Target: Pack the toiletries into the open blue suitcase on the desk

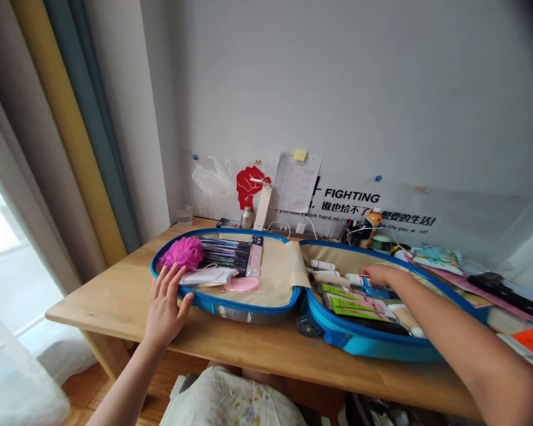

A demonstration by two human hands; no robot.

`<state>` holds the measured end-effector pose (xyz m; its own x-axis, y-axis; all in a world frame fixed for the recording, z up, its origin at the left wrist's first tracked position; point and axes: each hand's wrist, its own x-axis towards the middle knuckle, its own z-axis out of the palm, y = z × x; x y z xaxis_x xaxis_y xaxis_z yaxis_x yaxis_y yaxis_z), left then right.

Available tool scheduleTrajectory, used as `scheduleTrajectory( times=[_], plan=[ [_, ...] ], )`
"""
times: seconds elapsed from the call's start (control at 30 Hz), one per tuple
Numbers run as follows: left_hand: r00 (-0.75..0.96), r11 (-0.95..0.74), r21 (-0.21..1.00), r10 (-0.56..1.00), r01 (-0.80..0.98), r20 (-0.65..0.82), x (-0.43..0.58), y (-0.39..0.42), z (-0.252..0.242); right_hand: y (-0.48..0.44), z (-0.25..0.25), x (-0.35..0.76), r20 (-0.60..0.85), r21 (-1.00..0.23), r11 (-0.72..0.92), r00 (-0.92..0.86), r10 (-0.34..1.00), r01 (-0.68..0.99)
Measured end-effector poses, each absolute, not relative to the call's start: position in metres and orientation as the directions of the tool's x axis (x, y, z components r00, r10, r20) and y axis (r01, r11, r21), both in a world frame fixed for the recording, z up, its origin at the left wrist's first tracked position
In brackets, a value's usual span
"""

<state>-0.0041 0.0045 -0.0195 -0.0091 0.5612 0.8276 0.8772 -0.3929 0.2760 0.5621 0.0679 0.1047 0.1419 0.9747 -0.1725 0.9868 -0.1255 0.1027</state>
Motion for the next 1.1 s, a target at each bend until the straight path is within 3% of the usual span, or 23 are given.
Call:
scheduleTrajectory(
  times=[0.4, 0.67, 0.77, 0.83, 0.93, 1.03, 1.1],
  plan=[
    [-0.011, -0.397, 0.277, 0.557, 0.875, 0.831, -0.003, 0.003, -0.018, 0.072, 0.104, 0.566, -0.163, 0.132, -0.138, 0.159, 0.974, 0.982],
    [-0.026, -0.388, 0.304, 0.580, 0.870, 0.814, -0.002, 0.003, -0.017, 0.060, 0.135, 0.566, -0.015, 0.036, -0.199, 0.200, 0.980, 0.979],
    [-0.029, -0.384, 0.310, 0.587, 0.870, 0.809, -0.002, 0.003, -0.017, 0.071, 0.159, 0.542, 0.051, -0.069, -0.202, 0.205, 0.977, 0.977],
    [-0.032, -0.383, 0.311, 0.585, 0.870, 0.811, -0.002, 0.003, -0.017, 0.081, 0.174, 0.506, 0.103, -0.196, -0.120, 0.142, 0.985, 0.973],
    [-0.033, -0.387, 0.310, 0.578, 0.868, 0.815, -0.001, 0.003, -0.017, 0.090, 0.185, 0.425, 0.154, -0.242, 0.145, -0.110, 0.982, 0.959],
    [-0.029, -0.392, 0.307, 0.575, 0.867, 0.817, -0.001, 0.002, -0.016, 0.091, 0.178, 0.331, 0.043, -0.190, 0.284, -0.281, 0.959, 0.940],
    [-0.024, -0.397, 0.303, 0.573, 0.867, 0.819, 0.000, 0.002, -0.015, 0.089, 0.166, 0.277, 0.017, -0.051, 0.399, -0.399, 0.917, 0.915]
  ],
)
